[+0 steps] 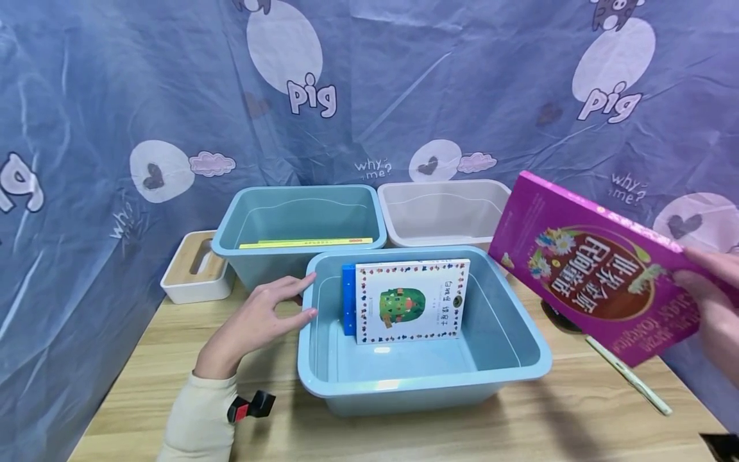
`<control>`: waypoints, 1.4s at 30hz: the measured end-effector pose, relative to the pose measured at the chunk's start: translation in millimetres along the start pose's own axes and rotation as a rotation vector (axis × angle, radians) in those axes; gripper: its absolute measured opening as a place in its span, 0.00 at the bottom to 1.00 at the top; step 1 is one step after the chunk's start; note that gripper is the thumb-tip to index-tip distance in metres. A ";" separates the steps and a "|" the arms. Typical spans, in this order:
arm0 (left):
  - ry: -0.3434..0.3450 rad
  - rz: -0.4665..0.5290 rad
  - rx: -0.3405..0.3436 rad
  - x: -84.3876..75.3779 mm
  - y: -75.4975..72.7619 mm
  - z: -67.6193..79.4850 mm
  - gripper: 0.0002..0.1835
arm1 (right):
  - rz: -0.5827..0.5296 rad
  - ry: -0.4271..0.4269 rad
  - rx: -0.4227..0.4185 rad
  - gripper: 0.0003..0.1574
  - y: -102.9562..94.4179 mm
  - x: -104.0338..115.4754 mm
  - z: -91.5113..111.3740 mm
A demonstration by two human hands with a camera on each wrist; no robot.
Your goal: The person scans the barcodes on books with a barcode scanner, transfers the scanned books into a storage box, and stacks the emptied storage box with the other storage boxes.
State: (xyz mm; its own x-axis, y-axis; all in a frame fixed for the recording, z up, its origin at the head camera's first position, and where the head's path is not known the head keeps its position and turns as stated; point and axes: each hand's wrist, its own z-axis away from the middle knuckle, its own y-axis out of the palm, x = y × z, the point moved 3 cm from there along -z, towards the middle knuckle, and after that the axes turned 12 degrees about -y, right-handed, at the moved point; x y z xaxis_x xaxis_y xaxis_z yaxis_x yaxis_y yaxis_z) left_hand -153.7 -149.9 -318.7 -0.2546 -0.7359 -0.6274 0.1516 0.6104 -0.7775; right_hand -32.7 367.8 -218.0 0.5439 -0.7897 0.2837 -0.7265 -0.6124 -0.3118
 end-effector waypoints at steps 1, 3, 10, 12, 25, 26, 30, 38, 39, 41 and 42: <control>-0.003 -0.002 -0.002 0.5 -0.2 0.2 0.36 | -0.005 -0.001 0.001 0.19 3.1 2.8 -7.7; -0.007 -0.003 -0.005 1.6 -0.6 0.7 0.36 | 0.020 0.002 0.022 0.16 9.4 9.3 -22.6; -0.012 0.010 -0.011 4.7 -1.8 1.1 0.36 | -0.094 -0.074 0.038 0.16 43.0 32.0 -64.2; -0.005 0.018 -0.009 5.0 -2.0 0.6 0.36 | -0.146 -0.087 0.006 0.15 55.0 36.2 -72.0; 0.042 0.070 0.007 2.4 0.7 -3.1 0.37 | -0.467 0.038 0.013 0.16 151.8 37.7 -113.5; 0.042 0.073 0.009 2.0 1.1 -3.3 0.37 | -0.471 0.049 0.023 0.16 158.5 37.9 -115.8; 0.037 0.078 0.013 0.8 1.7 -3.1 0.37 | -0.436 0.025 0.069 0.15 182.6 43.0 -122.5; 0.054 0.083 0.010 0.3 -0.5 -1.0 0.37 | -0.470 0.053 0.140 0.15 226.3 60.9 -129.5; 0.055 0.082 0.009 0.5 -0.5 -1.0 0.37 | -0.481 0.065 0.146 0.15 231.6 63.1 -130.0; 0.057 0.082 0.007 1.2 -0.4 -0.9 0.37 | -0.499 0.084 0.162 0.15 242.3 66.9 -130.6; 0.060 0.083 0.008 1.5 -0.2 -1.1 0.36 | -0.506 0.094 0.171 0.15 247.6 68.7 -130.6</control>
State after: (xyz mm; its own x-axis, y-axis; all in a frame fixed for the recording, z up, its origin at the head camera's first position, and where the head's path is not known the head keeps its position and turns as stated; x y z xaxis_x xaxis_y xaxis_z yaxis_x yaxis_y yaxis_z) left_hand -155.2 -150.8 -319.4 -0.2971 -0.6637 -0.6865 0.1818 0.6665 -0.7230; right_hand -230.0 166.7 -157.3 0.7627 -0.3924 0.5141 -0.3002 -0.9189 -0.2560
